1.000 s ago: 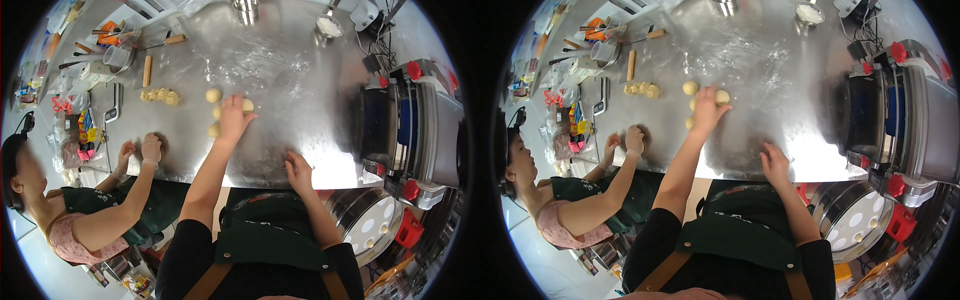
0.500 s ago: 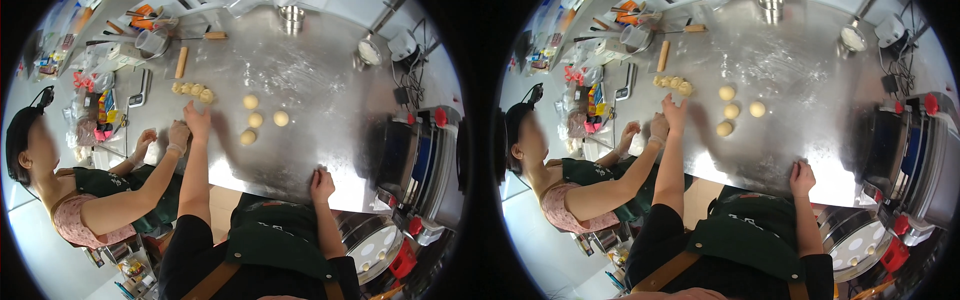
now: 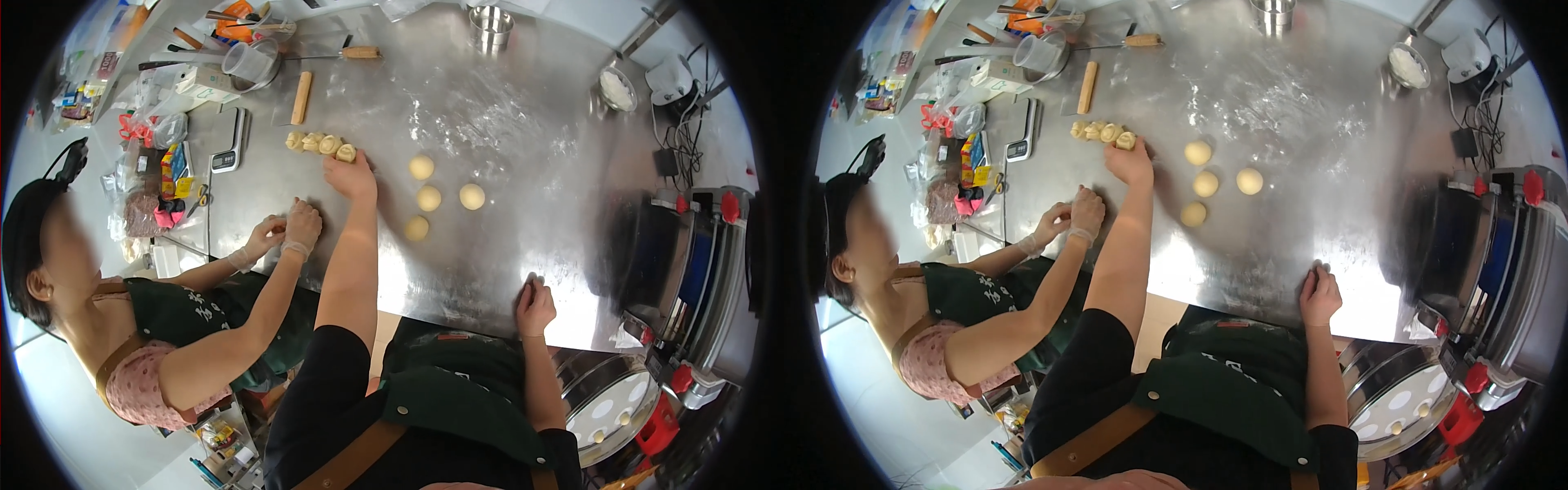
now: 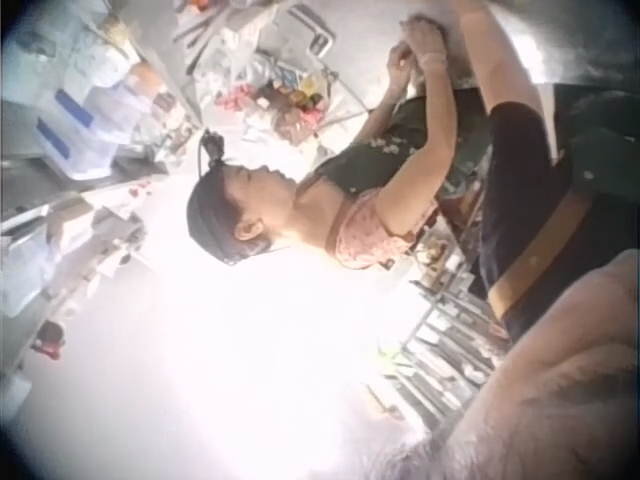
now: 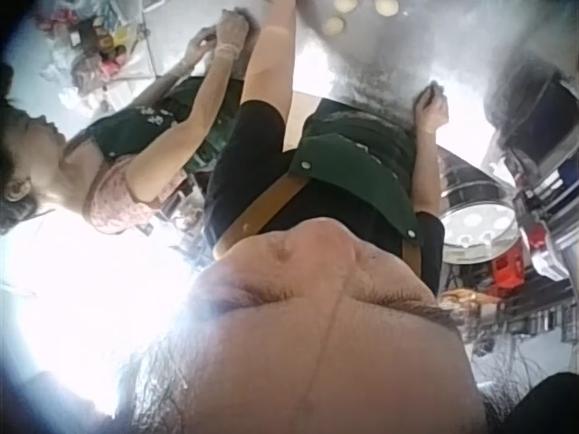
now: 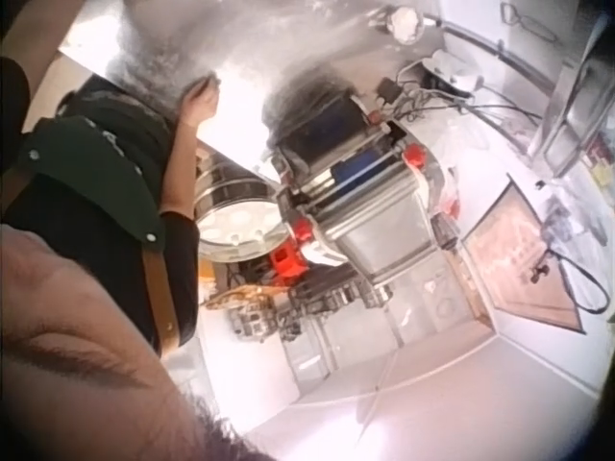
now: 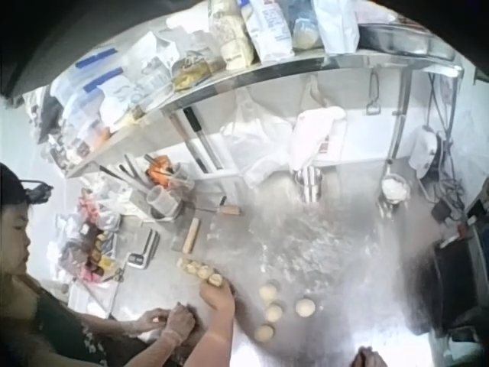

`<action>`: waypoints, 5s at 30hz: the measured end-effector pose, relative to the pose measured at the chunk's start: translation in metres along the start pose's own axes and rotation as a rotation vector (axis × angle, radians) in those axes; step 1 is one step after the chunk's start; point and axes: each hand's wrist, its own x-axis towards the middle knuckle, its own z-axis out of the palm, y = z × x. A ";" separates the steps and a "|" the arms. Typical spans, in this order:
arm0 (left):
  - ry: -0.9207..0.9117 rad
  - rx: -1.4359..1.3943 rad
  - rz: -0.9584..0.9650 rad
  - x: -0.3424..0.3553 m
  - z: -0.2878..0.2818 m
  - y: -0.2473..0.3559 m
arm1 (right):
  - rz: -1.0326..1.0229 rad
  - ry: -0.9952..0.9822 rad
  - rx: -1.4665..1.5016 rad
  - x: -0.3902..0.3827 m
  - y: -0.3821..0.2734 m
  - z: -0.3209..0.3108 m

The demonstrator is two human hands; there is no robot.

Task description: Manually roll and shape small pieces of dough into uniform balls on a stainless steel prep table.

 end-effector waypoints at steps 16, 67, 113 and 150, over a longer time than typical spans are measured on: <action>-0.877 -0.350 0.828 -0.217 -0.063 0.011 | 0.130 -0.058 0.241 0.013 -0.020 -0.003; -1.071 0.074 1.214 -0.246 -0.074 -0.023 | -0.386 -0.572 0.079 0.039 -0.047 -0.015; -1.045 -0.160 0.986 -0.212 -0.025 0.027 | 0.229 -0.369 0.309 0.103 -0.038 0.026; -0.812 -0.240 0.599 -0.256 -0.063 -0.002 | 0.018 0.029 0.074 0.112 -0.061 0.067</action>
